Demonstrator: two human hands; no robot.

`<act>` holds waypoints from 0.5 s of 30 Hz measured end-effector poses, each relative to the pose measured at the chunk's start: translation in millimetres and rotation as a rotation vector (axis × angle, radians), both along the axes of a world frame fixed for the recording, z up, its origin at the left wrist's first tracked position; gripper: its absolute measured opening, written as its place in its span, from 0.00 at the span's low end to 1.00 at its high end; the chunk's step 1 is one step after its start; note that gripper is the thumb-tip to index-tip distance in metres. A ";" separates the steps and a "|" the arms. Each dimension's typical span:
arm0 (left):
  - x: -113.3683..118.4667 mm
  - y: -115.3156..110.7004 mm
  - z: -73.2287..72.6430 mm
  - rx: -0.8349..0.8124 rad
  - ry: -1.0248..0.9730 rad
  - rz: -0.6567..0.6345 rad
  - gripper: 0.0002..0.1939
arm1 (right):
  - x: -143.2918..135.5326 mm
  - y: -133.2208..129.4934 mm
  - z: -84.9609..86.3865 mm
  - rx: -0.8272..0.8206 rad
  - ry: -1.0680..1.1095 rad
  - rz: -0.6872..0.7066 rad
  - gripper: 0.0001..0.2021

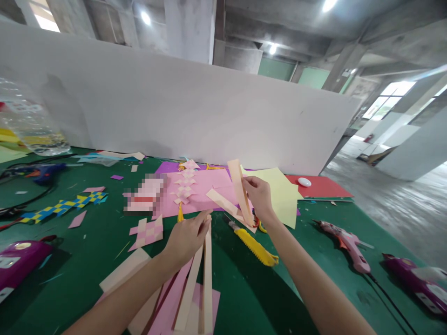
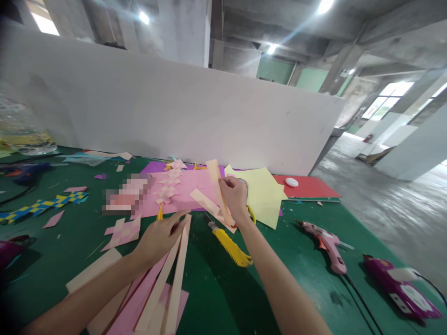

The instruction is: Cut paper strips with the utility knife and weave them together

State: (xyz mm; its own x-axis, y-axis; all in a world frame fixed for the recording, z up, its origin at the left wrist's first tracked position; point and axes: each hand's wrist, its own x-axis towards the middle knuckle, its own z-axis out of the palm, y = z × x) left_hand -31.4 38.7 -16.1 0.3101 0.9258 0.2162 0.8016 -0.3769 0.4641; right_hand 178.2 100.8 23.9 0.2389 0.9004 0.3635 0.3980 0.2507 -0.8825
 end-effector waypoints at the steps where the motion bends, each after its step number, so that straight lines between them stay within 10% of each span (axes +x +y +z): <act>1: -0.3 0.6 1.2 -0.043 -0.059 0.013 0.22 | 0.0 -0.4 1.3 0.004 0.037 0.013 0.12; 15: 4.7 0.3 14.3 -0.294 -0.621 -0.110 0.21 | -19.9 -23.1 7.5 -0.115 0.272 0.225 0.08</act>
